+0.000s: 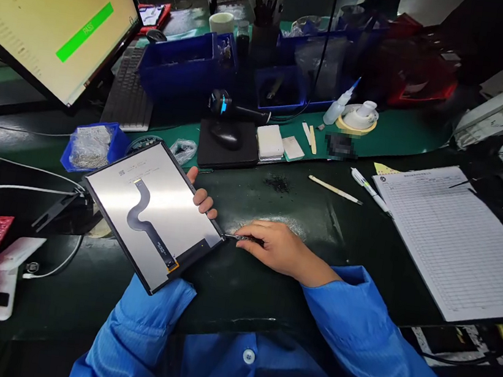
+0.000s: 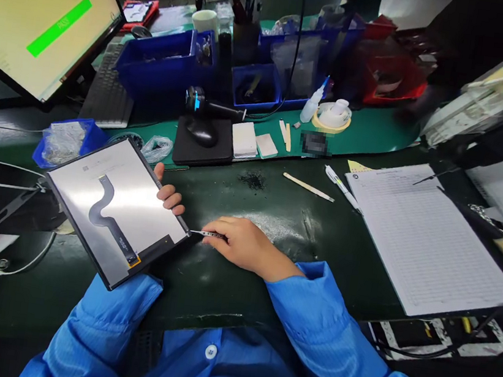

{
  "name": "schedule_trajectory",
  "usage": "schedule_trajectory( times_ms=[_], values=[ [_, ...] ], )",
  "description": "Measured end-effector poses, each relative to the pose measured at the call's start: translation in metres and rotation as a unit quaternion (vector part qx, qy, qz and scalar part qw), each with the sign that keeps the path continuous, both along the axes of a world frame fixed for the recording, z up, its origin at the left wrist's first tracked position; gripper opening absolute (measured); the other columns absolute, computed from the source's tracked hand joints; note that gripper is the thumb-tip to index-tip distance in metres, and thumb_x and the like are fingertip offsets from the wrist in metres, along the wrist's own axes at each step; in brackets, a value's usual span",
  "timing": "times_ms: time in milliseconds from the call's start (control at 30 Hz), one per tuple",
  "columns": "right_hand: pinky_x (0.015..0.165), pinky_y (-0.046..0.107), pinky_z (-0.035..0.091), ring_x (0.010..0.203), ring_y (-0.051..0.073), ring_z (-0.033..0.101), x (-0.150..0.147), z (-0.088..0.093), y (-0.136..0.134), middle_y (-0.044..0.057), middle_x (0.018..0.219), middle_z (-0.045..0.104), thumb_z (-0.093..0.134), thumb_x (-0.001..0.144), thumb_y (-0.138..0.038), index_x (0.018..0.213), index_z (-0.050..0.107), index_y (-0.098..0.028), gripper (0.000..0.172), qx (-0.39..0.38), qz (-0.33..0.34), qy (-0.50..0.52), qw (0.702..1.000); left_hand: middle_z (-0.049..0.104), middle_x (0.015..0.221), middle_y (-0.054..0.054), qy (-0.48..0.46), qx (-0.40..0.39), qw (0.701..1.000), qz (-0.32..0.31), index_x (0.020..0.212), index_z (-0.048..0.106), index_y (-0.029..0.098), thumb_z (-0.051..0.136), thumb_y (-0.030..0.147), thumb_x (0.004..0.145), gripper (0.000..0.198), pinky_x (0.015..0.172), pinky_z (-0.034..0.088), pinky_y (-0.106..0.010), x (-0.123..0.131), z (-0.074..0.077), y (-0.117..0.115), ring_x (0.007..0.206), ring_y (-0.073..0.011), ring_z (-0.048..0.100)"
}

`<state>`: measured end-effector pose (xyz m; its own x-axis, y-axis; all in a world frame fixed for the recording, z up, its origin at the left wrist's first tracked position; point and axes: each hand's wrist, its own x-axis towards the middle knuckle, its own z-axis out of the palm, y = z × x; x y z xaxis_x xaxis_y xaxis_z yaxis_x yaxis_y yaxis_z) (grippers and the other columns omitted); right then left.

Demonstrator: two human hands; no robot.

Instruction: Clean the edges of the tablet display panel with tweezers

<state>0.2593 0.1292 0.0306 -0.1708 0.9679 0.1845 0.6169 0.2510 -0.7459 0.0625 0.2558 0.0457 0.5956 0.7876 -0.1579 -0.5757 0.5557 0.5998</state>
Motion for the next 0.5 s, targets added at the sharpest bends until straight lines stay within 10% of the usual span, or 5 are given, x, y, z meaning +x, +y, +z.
schedule_trajectory(
  times_ms=[500],
  values=[
    [0.082, 0.029, 0.055, 0.09, 0.02, 0.074, -0.003, -0.004, 0.0, 0.004, 0.099, 0.08, 0.066, 0.098, -0.026, 0.108, 0.077, -0.021, 0.016, 0.005, 0.003, -0.009, 1.0, 0.041, 0.072, 0.002, -0.071, 0.062, 0.994, -0.047, 0.156, 0.035, 0.035, 0.042, 0.046, 0.099, 0.059, 0.062, 0.044, -0.027, -0.006, -0.023, 0.01, 0.063, -0.0129, 0.043]
  ],
)
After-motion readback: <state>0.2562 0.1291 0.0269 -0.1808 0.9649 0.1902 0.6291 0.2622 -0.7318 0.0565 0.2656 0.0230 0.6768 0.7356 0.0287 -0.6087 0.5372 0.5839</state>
